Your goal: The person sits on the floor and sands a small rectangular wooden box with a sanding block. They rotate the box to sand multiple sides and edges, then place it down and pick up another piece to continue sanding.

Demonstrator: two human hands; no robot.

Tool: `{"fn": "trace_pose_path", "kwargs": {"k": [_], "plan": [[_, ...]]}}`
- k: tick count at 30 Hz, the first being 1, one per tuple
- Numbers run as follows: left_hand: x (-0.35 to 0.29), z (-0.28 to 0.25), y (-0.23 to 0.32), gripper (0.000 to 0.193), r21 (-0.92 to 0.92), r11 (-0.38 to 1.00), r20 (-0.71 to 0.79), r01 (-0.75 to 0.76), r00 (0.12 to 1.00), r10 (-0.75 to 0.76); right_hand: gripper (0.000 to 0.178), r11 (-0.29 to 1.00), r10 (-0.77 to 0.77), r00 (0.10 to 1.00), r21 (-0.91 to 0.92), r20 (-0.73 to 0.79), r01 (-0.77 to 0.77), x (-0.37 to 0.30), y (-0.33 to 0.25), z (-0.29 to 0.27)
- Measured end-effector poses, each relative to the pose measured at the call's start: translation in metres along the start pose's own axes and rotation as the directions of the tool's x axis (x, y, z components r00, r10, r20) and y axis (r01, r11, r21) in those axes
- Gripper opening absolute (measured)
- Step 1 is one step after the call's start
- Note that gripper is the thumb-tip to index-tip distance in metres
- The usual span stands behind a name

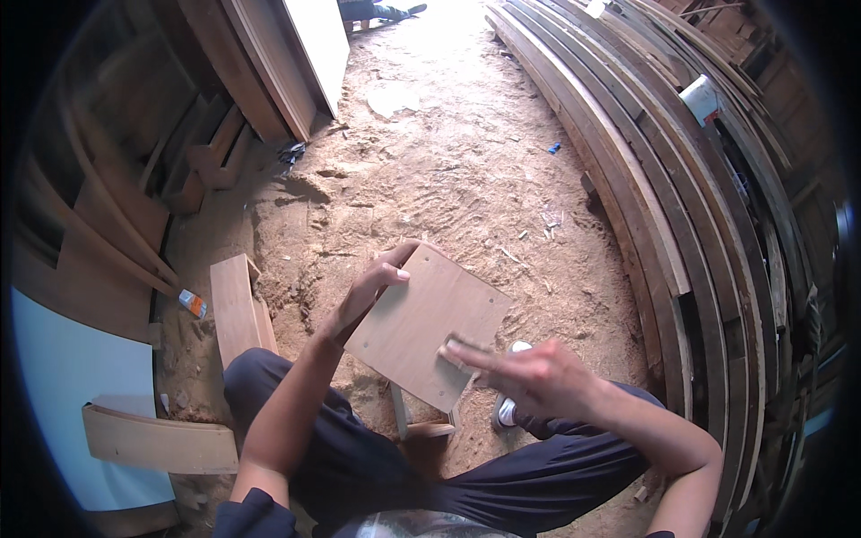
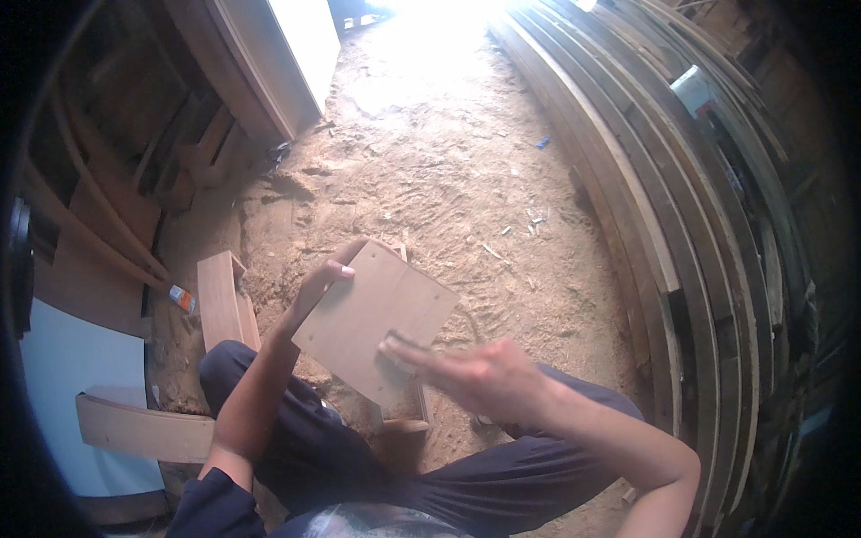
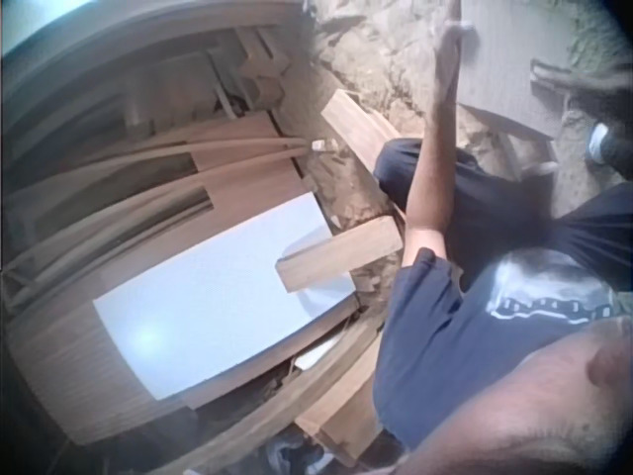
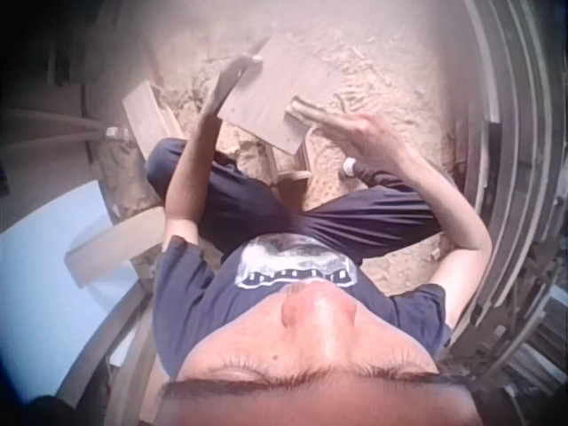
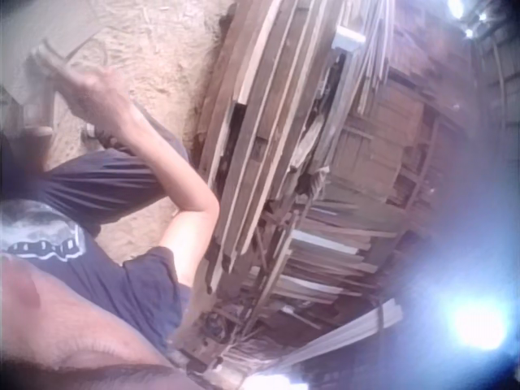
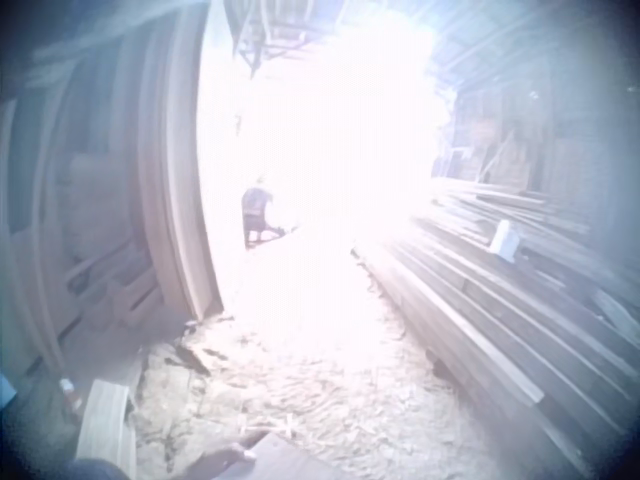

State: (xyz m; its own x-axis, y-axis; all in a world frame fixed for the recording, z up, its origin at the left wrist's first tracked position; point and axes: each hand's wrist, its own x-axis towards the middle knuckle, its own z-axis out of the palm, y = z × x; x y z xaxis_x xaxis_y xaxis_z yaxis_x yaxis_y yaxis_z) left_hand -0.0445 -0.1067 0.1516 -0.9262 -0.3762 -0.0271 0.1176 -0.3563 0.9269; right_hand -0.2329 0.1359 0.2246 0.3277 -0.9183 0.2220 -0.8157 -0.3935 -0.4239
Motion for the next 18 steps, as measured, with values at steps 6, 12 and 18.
{"fn": "trace_pose_path", "kwargs": {"k": [6,12,18], "plan": [[0.016,-0.012,-0.019,0.068,-0.206,0.979,-0.043,0.009,0.999,-0.018,0.065,0.94,0.31,0.951,0.143,0.017,-0.309,0.007,0.025,-0.012],[0.023,-0.009,-0.005,0.052,-0.08,0.988,-0.124,-0.135,0.984,0.125,0.063,0.949,0.25,0.965,0.177,0.085,-0.261,0.022,0.007,-0.009],[0.034,-0.033,-0.012,0.027,0.099,0.988,-0.268,-0.12,0.953,0.143,0.047,0.852,0.49,0.871,0.196,0.031,-0.486,0.031,0.041,-0.018]]}}
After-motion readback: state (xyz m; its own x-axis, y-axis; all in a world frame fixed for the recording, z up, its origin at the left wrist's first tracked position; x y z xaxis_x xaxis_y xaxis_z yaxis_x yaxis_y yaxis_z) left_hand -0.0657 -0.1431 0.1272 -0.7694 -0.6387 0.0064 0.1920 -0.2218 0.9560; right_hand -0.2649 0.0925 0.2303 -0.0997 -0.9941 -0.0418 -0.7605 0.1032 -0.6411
